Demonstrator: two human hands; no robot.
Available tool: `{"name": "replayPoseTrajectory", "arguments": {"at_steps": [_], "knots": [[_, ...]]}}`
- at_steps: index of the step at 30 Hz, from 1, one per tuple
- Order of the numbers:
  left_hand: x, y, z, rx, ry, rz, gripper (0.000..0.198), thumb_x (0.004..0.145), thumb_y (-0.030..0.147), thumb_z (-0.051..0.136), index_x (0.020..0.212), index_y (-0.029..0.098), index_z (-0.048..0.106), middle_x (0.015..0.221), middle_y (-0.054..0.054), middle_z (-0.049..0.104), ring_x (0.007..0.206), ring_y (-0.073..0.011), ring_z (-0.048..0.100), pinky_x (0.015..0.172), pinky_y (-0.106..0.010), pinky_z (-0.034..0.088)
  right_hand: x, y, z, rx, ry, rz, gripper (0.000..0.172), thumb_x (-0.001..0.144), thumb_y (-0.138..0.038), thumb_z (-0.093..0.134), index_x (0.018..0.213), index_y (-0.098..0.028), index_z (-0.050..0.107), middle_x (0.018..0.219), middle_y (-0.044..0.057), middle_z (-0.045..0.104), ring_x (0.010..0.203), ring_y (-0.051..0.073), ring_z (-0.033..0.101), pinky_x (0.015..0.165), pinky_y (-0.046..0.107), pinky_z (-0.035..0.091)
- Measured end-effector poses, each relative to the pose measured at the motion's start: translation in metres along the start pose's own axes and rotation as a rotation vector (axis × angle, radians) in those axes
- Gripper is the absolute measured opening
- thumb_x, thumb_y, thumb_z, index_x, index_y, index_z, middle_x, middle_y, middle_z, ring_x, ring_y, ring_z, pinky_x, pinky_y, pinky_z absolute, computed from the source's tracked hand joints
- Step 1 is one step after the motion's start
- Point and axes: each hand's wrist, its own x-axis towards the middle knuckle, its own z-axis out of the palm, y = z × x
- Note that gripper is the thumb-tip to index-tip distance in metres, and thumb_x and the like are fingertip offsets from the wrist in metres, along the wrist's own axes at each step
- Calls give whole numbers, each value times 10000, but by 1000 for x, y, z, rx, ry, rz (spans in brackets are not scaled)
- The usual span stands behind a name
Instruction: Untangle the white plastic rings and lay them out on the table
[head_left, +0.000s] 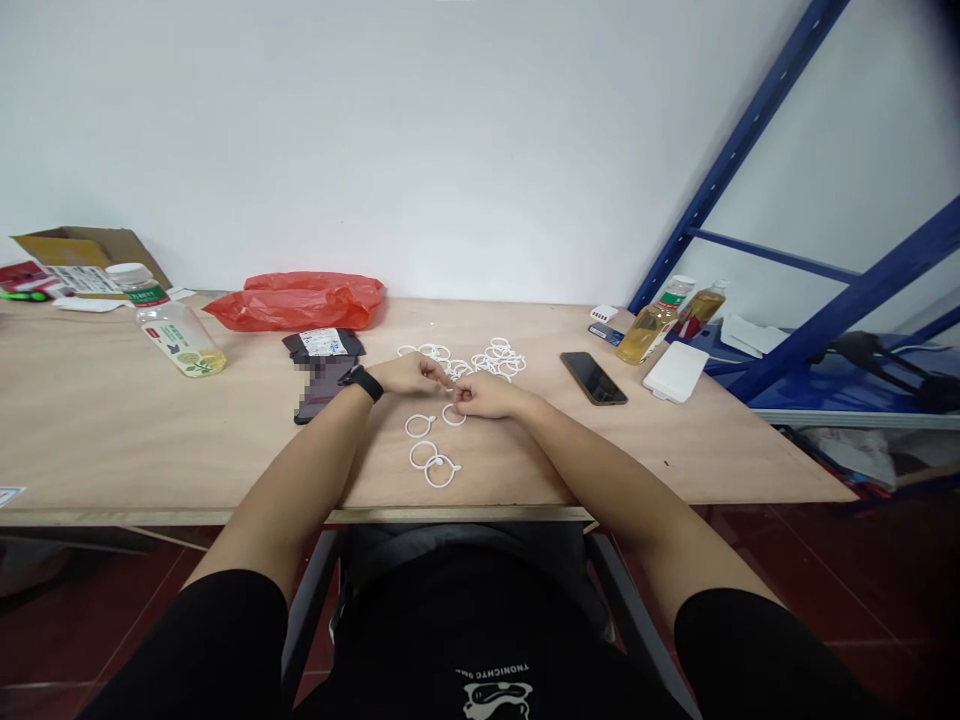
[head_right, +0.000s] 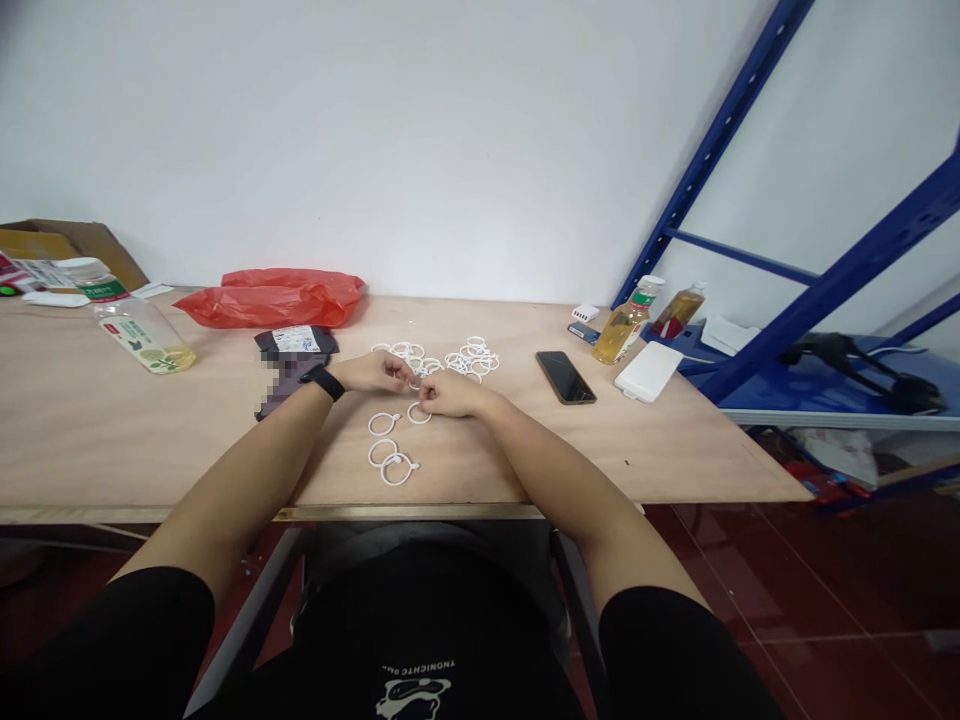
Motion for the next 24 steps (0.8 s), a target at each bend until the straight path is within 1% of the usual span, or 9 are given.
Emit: {"name": "replayPoseTrajectory", "arguments": {"at_steps": [2,3,5,9,13,17,19,22,24], "knots": [[-7,2,-8,-60,-173,-78,417,540,335,836,917,175,758,649,7,664,555,-119,574,521,-201,400,1,5,-3,-34,70,19,65,728,-198,671,688,-176,625,628,-34,590,592,100,487,575,221,314],[-10,2,-10,-79,-228,-99,435,509,322,852,911,184,758,638,13,663,541,-118,574,508,-198,393,1,7,-5,-36,97,20,80,742,-200,654,684,-174,606,633,-30,593,599,101,488,578,220,317],[-12,1,-12,-113,-264,-112,406,477,307,864,853,194,759,611,22,656,509,-114,565,484,-196,379,1,11,-7,6,129,31,88,793,-213,598,715,-177,578,633,-28,600,584,99,488,571,215,326],[-8,-2,-5,-64,-219,-93,200,498,257,815,674,199,740,567,26,651,483,-107,543,466,-198,361,3,19,-7,200,142,127,81,847,-273,536,830,-195,542,628,-45,594,471,77,465,500,199,327],[-1,1,3,127,-133,-82,54,582,216,696,619,181,715,541,20,636,473,-99,507,460,-198,347,9,28,-4,291,257,80,168,755,-329,650,803,-183,583,624,-50,549,526,83,464,521,204,344],[2,6,7,87,29,-51,92,634,226,626,662,151,673,574,15,618,500,-95,503,477,-193,363,13,33,-8,311,392,53,261,701,-403,705,784,-166,634,592,-55,507,546,90,416,533,223,320],[4,7,8,13,98,-12,175,638,223,626,779,138,687,609,17,627,532,-98,524,506,-192,391,13,35,-10,299,425,46,282,707,-431,702,778,-164,648,589,-50,513,543,93,416,530,227,315],[6,8,9,-42,130,32,363,659,214,602,997,125,699,662,21,654,567,-97,544,545,-195,419,12,38,-9,288,417,20,285,720,-438,694,793,-164,675,596,-40,535,549,98,439,534,227,325],[7,5,10,-36,128,42,352,680,217,577,988,122,717,723,4,685,608,-101,569,581,-200,442,13,39,-7,307,390,19,273,714,-423,699,804,-165,686,591,-40,538,544,98,450,530,225,331]]}}
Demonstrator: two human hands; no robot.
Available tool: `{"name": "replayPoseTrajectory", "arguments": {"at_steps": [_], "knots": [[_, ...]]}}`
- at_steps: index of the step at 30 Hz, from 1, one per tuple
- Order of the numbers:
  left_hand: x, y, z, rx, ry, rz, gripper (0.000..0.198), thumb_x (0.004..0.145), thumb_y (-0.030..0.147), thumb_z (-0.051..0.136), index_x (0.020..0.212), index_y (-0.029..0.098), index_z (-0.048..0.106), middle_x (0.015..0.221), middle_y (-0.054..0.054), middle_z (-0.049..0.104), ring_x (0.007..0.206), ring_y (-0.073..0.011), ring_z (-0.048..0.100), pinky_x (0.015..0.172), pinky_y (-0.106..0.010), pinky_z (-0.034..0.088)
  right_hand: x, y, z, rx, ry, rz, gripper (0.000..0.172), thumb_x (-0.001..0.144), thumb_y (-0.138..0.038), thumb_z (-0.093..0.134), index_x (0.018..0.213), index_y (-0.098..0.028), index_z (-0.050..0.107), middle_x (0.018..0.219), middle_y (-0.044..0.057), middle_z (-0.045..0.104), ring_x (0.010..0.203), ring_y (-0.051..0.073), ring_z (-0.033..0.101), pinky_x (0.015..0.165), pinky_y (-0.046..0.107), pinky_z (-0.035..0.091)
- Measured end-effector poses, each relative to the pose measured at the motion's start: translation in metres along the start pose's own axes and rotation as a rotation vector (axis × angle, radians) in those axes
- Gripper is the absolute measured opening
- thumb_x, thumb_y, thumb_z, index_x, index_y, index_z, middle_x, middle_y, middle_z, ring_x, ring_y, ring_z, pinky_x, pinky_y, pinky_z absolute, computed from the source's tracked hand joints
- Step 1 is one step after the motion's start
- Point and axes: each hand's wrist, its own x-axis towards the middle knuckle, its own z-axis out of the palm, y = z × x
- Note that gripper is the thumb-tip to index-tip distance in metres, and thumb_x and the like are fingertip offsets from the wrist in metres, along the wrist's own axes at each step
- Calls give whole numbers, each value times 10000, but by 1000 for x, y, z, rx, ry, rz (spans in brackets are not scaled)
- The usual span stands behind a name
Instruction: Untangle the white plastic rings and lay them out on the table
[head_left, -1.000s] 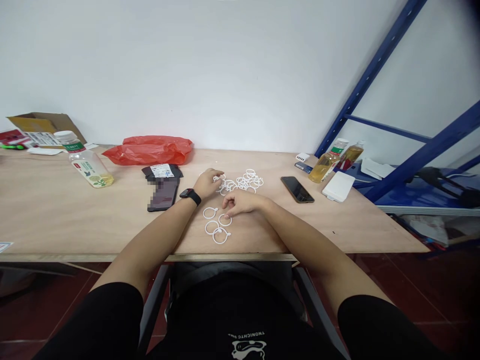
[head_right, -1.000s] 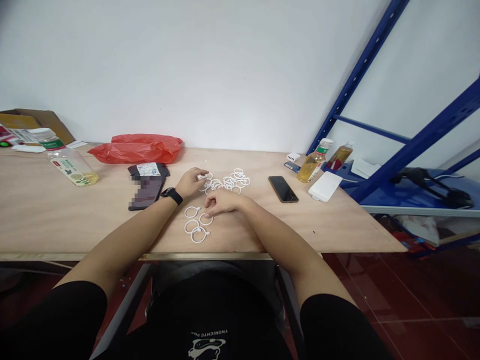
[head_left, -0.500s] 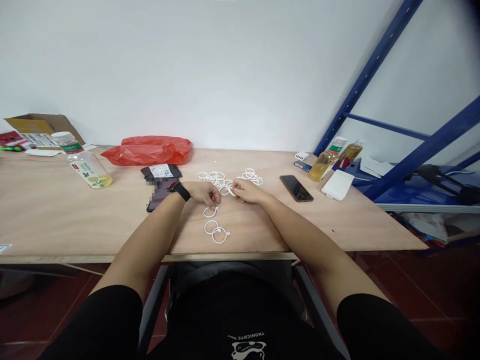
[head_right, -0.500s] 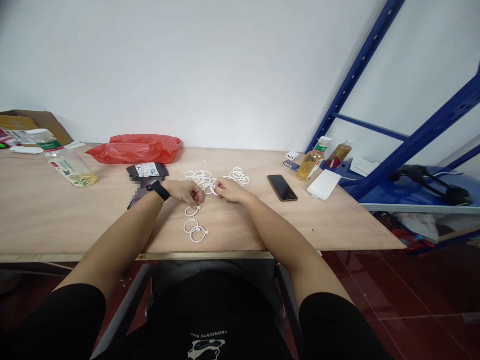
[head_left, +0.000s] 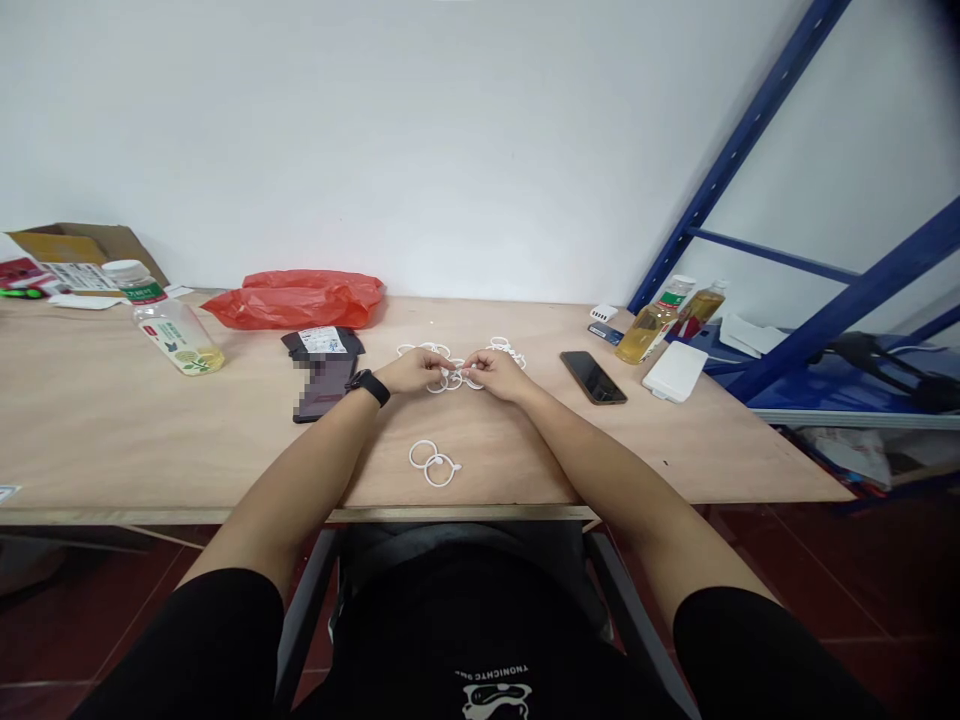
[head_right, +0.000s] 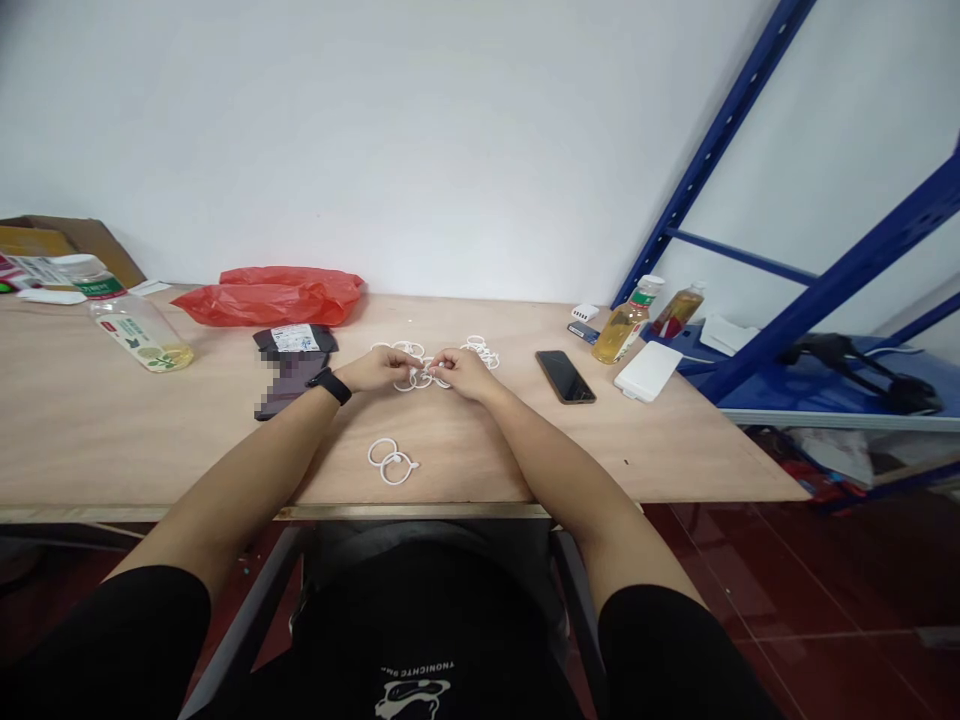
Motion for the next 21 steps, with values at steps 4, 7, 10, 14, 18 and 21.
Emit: {"name": "replayPoseTrajectory", "arguments": {"at_steps": [4,7,10,14,18,21], "knots": [[3,-7,3,-16,28,-24,272,692,238,576,880,119,732,776,-24,713,664,-123,615,622,-217,480,0,1,3,42,-14,18,239,703,-377,697,807,-162,694,624,-24,585,559,101,488,532,219,357],[5,-10,4,-24,58,-31,236,689,233,581,838,121,726,773,-31,716,675,-129,627,629,-220,492,1,-1,3,37,7,20,210,721,-325,649,833,-158,710,653,-11,616,569,101,498,541,217,368],[6,-12,5,-24,92,-37,212,687,206,567,807,121,719,750,-32,711,669,-128,630,614,-214,493,1,-3,1,13,14,42,231,739,-262,575,874,-158,731,639,-12,621,553,100,486,537,216,365],[6,-13,5,-29,109,-40,230,691,195,558,822,120,731,742,-33,711,642,-121,624,590,-208,482,0,-4,0,-52,32,34,263,736,-214,525,869,-167,747,680,1,658,589,113,520,565,221,391],[5,-11,4,-54,113,-22,245,688,202,573,842,124,748,787,-37,731,684,-132,643,649,-225,504,0,-5,-1,-114,55,15,262,723,-185,509,825,-169,750,697,8,680,622,124,551,594,224,411],[5,-10,5,-77,116,-13,234,676,195,586,830,123,747,796,-36,734,713,-139,650,689,-233,511,0,-7,-2,-143,72,29,274,716,-163,485,801,-169,745,645,0,670,591,126,549,571,223,402]]}}
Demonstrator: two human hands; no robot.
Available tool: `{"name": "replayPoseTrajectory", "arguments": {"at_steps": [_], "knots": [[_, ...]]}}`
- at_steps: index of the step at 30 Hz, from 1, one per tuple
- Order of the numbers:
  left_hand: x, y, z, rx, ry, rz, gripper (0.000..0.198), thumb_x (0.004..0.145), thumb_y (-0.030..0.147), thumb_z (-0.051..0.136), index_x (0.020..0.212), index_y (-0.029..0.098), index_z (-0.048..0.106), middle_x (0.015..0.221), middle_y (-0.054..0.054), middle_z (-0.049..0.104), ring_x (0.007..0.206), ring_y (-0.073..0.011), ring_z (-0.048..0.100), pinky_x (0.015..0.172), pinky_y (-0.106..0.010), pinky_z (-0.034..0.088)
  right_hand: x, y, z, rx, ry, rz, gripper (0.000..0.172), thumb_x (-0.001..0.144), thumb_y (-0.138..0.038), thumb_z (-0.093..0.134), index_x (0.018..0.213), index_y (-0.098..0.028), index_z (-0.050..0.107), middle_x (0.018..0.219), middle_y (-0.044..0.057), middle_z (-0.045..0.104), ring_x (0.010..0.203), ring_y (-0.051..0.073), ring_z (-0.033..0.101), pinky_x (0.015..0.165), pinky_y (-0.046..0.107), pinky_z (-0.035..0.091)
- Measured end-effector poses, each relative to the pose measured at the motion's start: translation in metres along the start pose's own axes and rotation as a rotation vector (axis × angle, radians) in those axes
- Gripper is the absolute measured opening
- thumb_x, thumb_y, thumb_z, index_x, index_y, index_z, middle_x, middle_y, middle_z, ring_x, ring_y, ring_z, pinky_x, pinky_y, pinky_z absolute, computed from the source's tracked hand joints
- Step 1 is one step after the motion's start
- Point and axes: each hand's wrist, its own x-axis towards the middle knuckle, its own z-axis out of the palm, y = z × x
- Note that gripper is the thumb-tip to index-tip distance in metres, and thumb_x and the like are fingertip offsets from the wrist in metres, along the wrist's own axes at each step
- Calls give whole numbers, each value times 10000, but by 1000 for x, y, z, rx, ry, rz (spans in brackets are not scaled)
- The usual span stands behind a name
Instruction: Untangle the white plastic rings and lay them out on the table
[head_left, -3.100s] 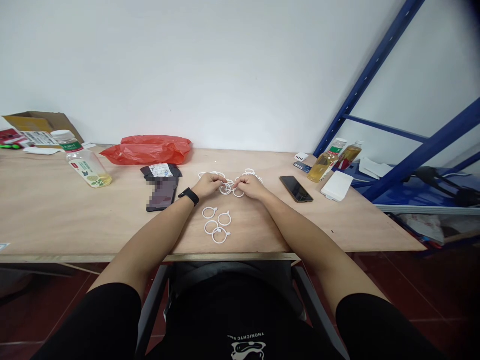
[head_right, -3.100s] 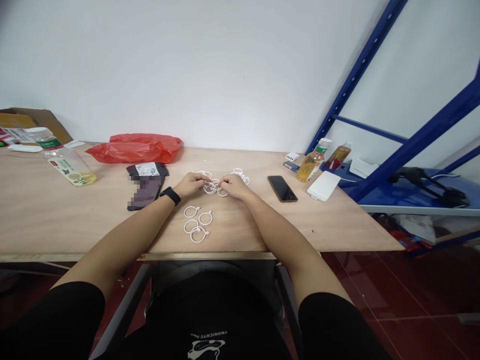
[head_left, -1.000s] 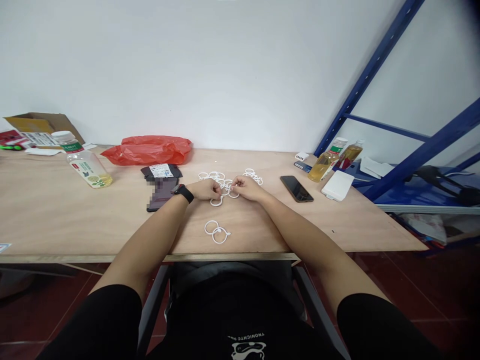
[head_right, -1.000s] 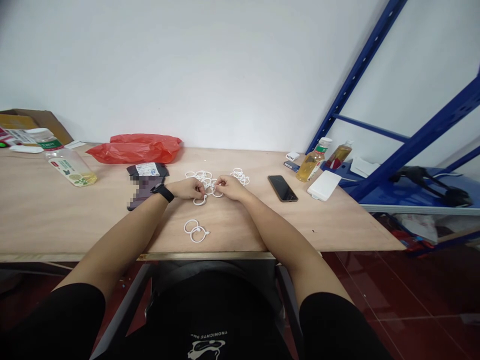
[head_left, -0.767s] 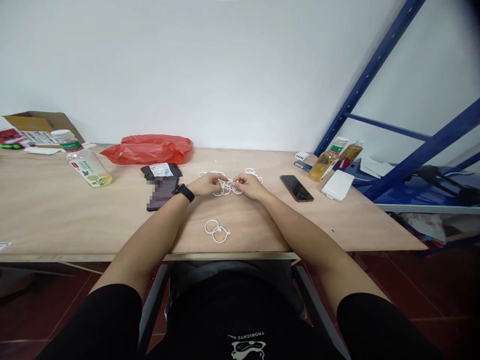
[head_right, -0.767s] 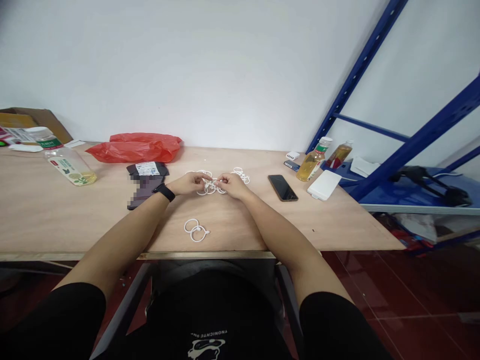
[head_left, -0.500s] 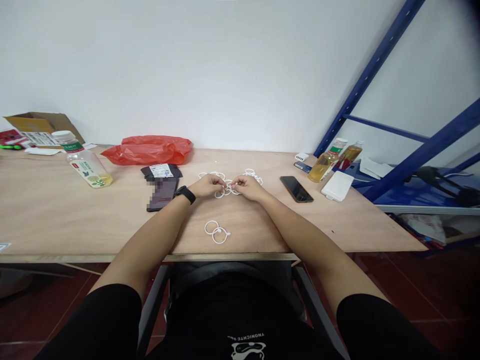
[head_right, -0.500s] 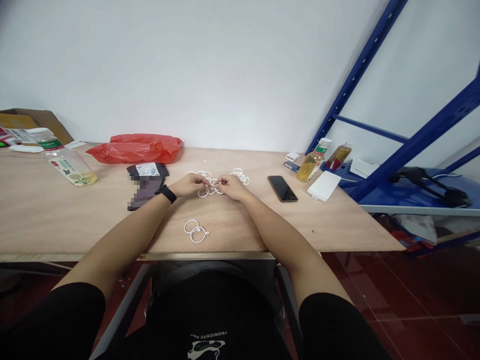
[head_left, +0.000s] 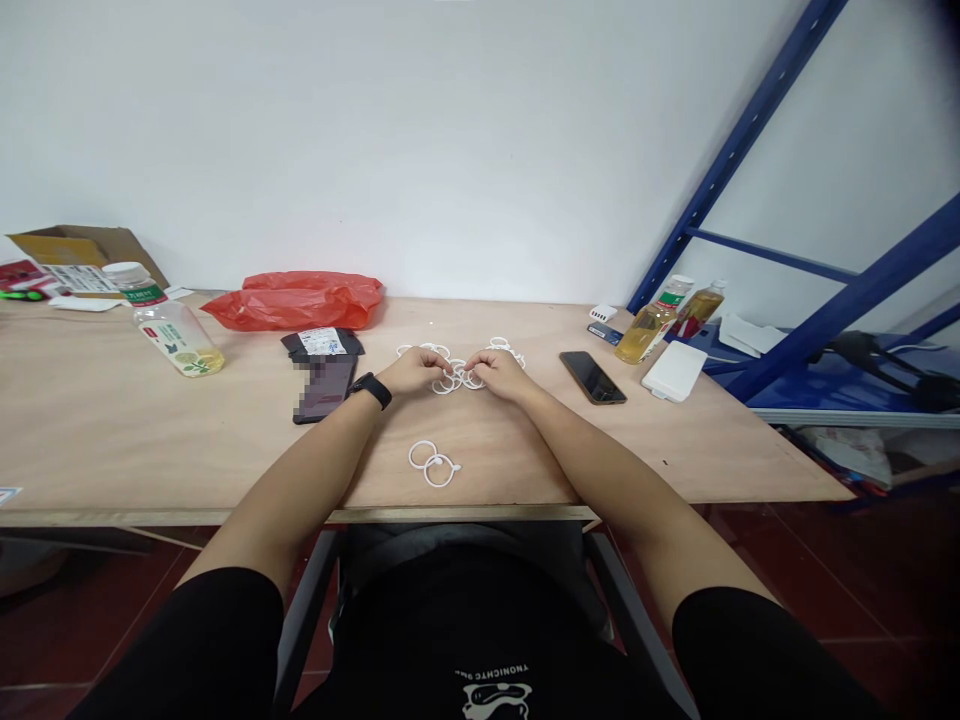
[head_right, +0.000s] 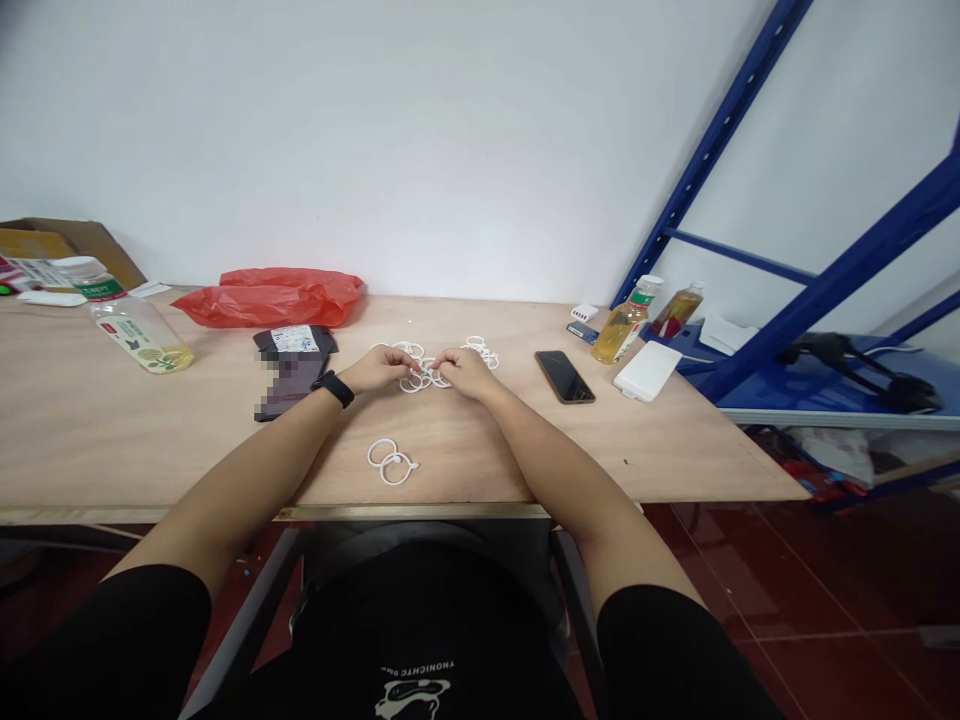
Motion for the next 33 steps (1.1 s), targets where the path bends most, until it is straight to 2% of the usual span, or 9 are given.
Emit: {"name": "replayPoseTrajectory", "arguments": {"at_steps": [10,15,22,29,33], "knots": [[-2,7,5,-73,20,-54,113,697,186,616,763,118,677,691,-19,695,582,-91,583,560,-189,441,-1,-6,-3,-95,40,-41,262,699,-123,474,725,-167,730,631,-2,658,607,131,542,613,233,392],[-5,15,6,-71,24,-135,123,725,176,565,801,125,647,607,6,661,391,-49,416,389,-166,285,-1,-7,-4,-131,38,-71,264,711,-128,460,707,-171,721,687,10,685,671,144,569,673,243,402],[-5,12,5,-92,46,-102,95,676,128,540,723,129,623,574,9,635,451,-66,492,428,-158,336,-1,-6,-5,-148,42,-94,252,719,-128,433,663,-184,672,678,10,664,709,159,574,703,254,401],[-3,9,4,-32,64,-86,154,666,154,522,711,117,665,549,10,604,427,-59,427,427,-173,302,1,-4,-7,-166,79,-173,229,721,-105,414,635,-197,606,688,20,637,742,171,563,753,269,415],[-2,9,2,37,90,-28,203,688,188,494,697,113,683,579,-10,629,488,-79,481,493,-186,364,1,0,-5,-199,29,-209,236,731,-89,413,675,-196,616,729,23,647,770,173,569,774,274,418]]}}
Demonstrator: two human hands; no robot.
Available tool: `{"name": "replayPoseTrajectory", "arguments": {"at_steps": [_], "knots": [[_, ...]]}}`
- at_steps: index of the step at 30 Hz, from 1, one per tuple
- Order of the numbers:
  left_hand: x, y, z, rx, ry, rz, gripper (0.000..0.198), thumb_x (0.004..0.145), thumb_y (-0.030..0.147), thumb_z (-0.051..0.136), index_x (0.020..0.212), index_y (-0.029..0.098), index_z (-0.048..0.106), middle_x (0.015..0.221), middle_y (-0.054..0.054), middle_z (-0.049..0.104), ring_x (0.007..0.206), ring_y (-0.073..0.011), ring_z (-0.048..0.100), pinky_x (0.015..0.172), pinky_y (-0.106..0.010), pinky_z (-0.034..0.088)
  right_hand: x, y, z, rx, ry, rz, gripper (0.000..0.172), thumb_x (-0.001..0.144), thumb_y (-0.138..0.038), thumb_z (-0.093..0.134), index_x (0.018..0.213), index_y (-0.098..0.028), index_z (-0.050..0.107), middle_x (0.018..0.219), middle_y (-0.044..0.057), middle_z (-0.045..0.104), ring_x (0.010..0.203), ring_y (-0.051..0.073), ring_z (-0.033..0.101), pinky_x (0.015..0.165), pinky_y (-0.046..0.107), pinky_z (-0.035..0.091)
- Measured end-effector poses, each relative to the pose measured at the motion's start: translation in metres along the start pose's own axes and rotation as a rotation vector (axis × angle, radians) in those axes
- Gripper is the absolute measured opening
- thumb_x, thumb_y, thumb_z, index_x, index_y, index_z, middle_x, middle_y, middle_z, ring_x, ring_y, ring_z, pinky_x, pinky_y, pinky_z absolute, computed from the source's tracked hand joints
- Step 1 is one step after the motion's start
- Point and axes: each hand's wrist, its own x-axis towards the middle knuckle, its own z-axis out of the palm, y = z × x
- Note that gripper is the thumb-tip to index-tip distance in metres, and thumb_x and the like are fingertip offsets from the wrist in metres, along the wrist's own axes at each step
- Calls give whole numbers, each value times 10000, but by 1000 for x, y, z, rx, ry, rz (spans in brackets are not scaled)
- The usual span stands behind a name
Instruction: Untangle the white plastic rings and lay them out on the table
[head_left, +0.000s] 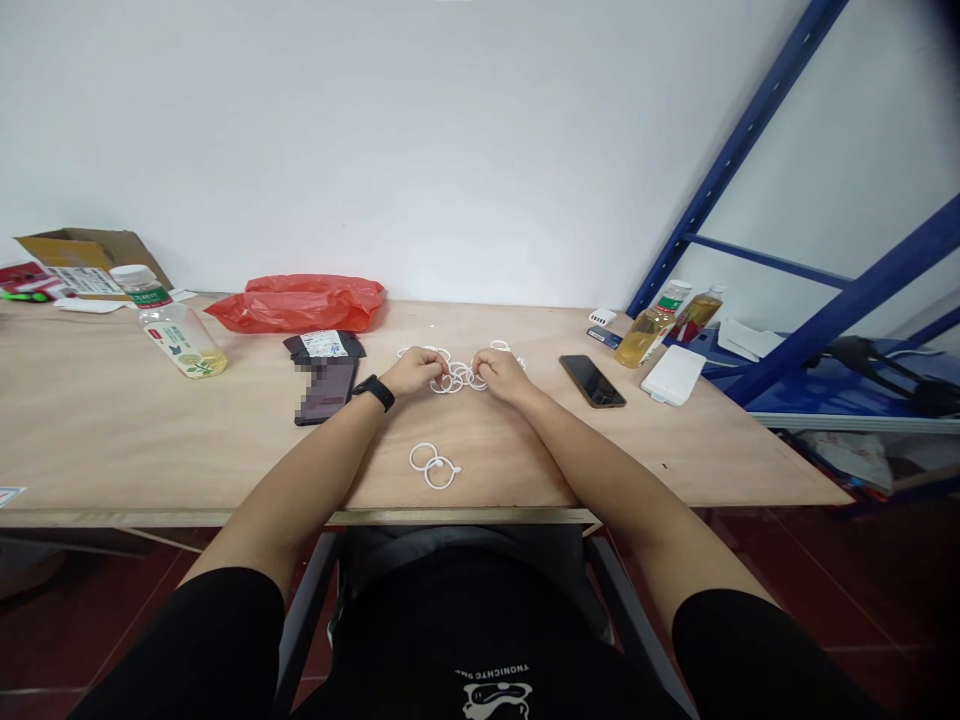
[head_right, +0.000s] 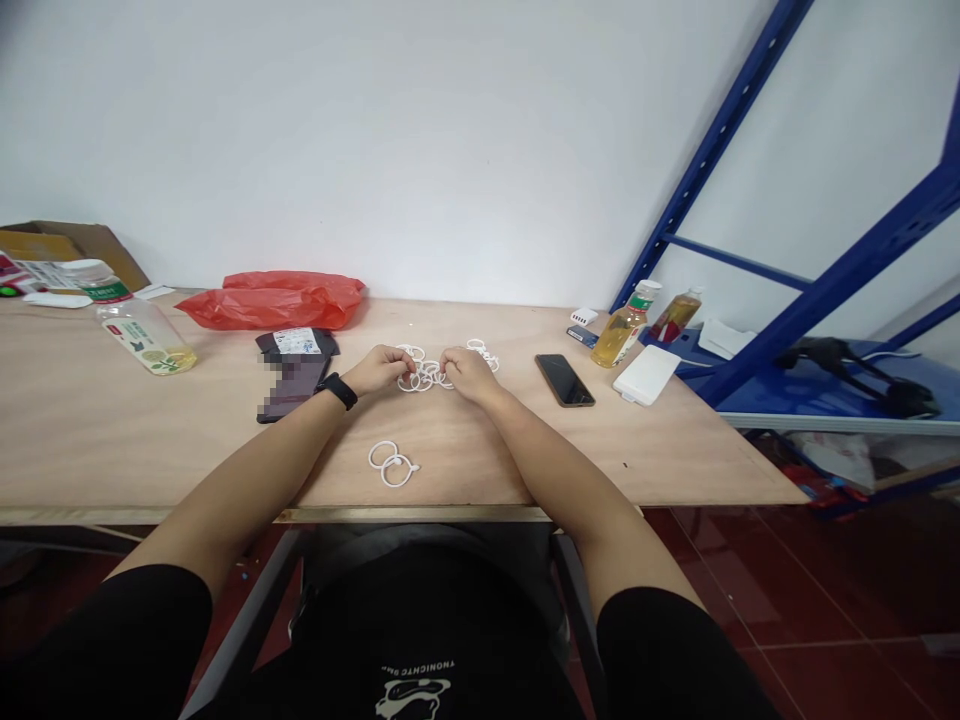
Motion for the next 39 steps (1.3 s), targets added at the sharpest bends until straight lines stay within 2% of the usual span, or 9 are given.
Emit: {"name": "replayPoseTrajectory", "arguments": {"at_steps": [6,13,16,20,23,26,31,35,39], "knots": [[2,-2,1,11,41,65,231,688,209,459,657,120,670,563,-10,604,532,-102,514,543,-205,400,-2,9,6,-6,-59,36,307,756,-93,446,948,-189,665,894,28,690,854,182,604,806,297,446],[3,-3,2,22,161,138,238,684,180,411,611,137,634,625,-31,642,618,-130,565,627,-230,457,-7,-13,-3,-43,60,-95,386,794,-229,622,1180,-206,634,1233,99,580,1032,224,567,887,351,451],[3,-7,2,58,202,158,267,704,165,405,699,135,670,741,-43,695,708,-145,609,705,-243,490,-14,-43,-5,84,-136,-272,255,794,-339,695,1012,-206,693,1076,67,611,918,187,570,827,316,458],[2,-13,2,160,242,128,331,749,169,437,903,132,728,905,-50,737,810,-156,646,773,-248,505,-27,-84,5,199,-559,-445,415,658,-464,822,985,-235,709,1071,41,594,913,176,561,785,284,461],[2,-16,1,245,235,77,380,772,184,471,1043,125,731,885,-53,744,732,-156,647,747,-260,513,-33,-96,16,154,-689,-472,332,680,-419,814,932,-225,719,1060,35,587,853,156,565,768,275,459],[1,-17,2,287,184,106,373,768,179,492,1045,136,737,967,-66,746,834,-180,676,846,-294,518,-28,-82,22,31,-618,-397,125,791,-300,711,863,-198,715,976,32,582,765,134,541,722,269,432],[-2,-11,5,358,50,239,318,738,163,531,967,169,752,1164,-79,703,1155,-232,613,1020,-342,458,-11,-31,14,-56,-349,-185,101,845,-252,641,831,-168,695,936,44,572,800,143,535,749,271,402],[-5,0,10,344,52,336,409,773,178,537,1145,160,704,1187,-88,690,1092,-219,628,993,-334,468,-3,-5,7,78,-123,-43,149,829,-313,646,818,-170,686,849,21,584,781,136,537,742,261,398],[-7,5,14,341,-21,385,523,739,158,590,1259,158,647,1115,-75,710,944,-189,651,892,-282,487,-2,1,13,309,-139,85,214,814,-377,615,791,-167,646,710,-16,587,642,113,506,615,234,390]]}}
